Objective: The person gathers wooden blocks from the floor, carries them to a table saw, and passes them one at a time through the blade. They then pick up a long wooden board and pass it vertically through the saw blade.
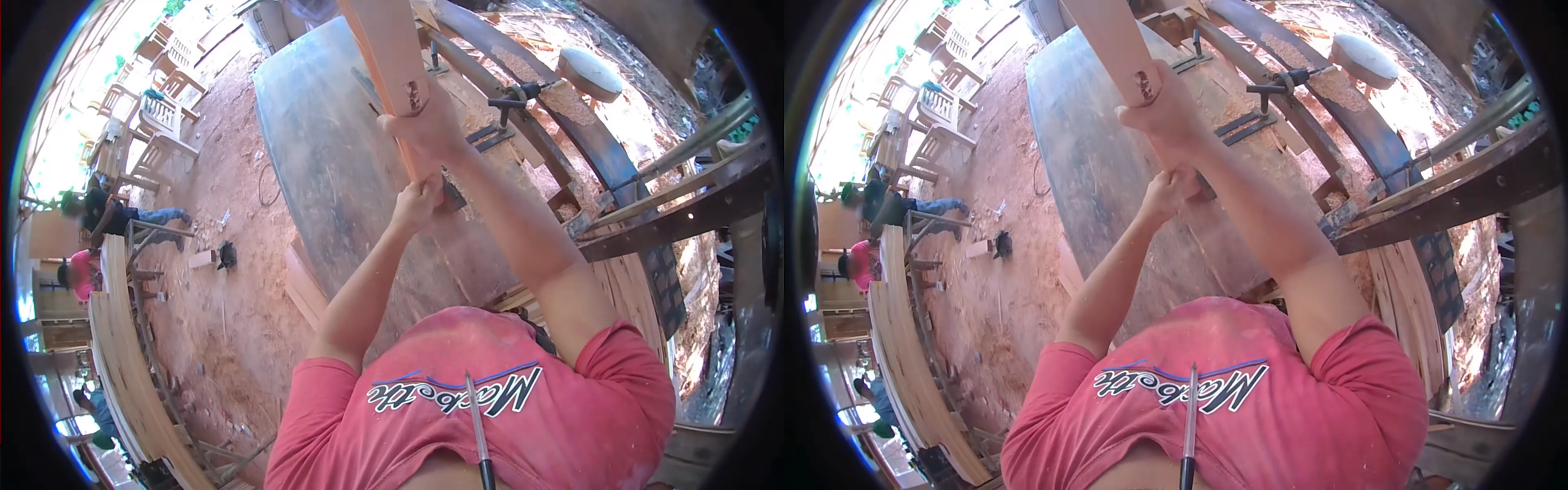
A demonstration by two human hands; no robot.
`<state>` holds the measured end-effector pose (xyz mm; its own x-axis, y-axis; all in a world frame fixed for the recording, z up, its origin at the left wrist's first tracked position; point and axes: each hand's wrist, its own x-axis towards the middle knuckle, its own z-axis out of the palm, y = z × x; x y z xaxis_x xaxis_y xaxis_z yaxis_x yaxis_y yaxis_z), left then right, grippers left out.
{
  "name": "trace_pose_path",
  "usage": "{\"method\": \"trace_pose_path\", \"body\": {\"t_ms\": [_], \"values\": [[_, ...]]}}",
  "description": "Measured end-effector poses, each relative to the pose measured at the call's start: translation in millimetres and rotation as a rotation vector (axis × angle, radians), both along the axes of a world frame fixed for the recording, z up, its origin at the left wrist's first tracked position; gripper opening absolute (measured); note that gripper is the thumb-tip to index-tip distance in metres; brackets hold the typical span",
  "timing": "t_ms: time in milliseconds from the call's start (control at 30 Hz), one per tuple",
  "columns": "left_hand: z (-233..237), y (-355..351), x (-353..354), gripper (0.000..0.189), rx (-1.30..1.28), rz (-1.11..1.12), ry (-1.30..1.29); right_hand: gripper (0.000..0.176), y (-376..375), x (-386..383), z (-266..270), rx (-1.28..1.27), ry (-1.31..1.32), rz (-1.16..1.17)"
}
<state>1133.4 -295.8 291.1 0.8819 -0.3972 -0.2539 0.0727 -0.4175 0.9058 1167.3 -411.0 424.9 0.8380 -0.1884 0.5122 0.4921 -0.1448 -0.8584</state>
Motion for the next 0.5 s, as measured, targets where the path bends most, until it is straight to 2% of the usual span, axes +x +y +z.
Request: {"method": "trace_pose_path", "body": {"t_ms": [67, 200, 367, 500], "values": [[-21, -1, 11, 0.054, 0.019, -0.025, -0.075, 0.051, 1, 2, 5, -0.033, 0.012, -0.07], [-17, 1, 15, 0.054, 0.116, -0.033, -0.026, 0.047, 5, 4, 7, -0.028, 0.022, -0.067], [-1, -2, 19, 0.053, 0.069, 0.049, -0.02, 0.044, 5, 19, 1, -0.04, -0.005, -0.076], [-20, 0, 35, 0.053, 0.027, 0.062, -0.078, 0.042, 6, 30, -3, -0.044, -0.027, -0.095]]}}
